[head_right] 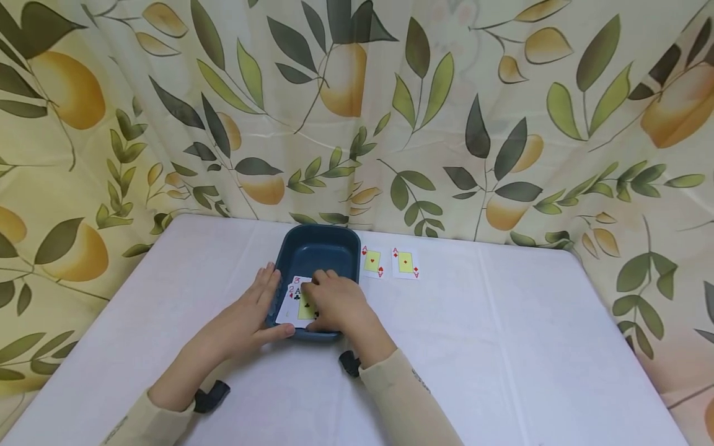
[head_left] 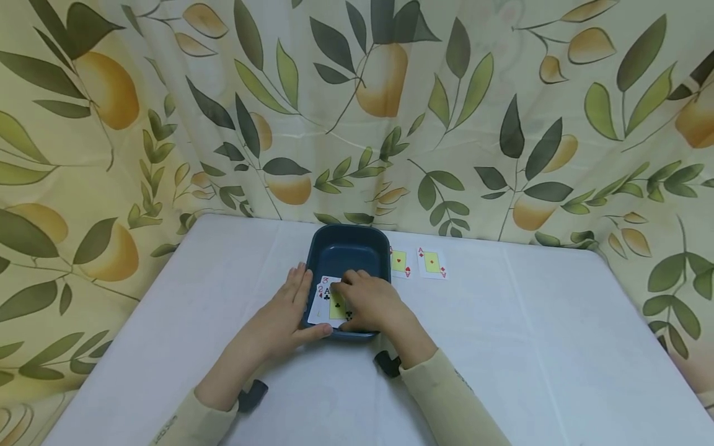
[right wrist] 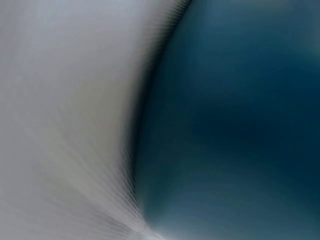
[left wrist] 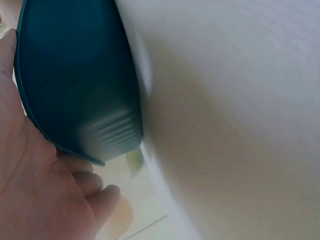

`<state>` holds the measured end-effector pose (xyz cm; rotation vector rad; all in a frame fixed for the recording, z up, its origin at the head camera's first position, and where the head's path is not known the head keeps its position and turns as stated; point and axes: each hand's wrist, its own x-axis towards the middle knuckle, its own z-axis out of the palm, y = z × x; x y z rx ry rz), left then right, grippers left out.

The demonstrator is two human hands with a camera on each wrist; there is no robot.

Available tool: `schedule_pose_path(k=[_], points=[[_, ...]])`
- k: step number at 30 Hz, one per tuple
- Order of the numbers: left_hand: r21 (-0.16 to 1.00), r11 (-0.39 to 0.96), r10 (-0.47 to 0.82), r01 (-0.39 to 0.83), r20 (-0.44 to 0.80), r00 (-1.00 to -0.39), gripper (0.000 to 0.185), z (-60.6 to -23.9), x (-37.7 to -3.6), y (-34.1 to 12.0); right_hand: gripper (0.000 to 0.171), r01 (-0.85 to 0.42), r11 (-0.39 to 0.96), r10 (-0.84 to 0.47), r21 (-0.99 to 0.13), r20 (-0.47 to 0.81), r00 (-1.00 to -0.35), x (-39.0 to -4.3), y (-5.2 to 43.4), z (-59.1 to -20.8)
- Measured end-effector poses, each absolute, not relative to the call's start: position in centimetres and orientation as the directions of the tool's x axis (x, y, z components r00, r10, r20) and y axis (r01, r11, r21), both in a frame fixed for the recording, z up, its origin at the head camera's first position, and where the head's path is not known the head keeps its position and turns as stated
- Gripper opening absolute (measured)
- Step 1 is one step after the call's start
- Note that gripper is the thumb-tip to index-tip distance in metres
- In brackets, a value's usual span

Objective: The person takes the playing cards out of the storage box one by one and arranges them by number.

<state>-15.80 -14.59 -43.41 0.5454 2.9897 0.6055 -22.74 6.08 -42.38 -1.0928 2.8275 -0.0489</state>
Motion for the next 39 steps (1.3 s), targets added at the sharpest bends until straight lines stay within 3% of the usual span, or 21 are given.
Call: schedule_pose_path(k=[20,30,39], points=[[0.386,0.862,0.343,0.329,0.035,-0.939,0.113,-43.48,-15.67,-14.68,0.076,-0.665,0.740,-0.672,-0.105,-0.071,-0.737,-22.56,6.07,-42.26],[0.383,0.865,0.343,0.325,0.022,-0.939,0.114,-43.43,-15.88,-14.61,0.094,-0.642,0.754,-0.653,-0.138,-0.053,-0.756,-22.66,6.14,-42.25],[0.386,0.865,0.340,0.321,0.022,-0.940,0.114,-43.49,-15.85,-14.56,0.096,-0.635,0.759,-0.644,-0.141,-0.023,-0.765,-22.50,6.20,-42.46]])
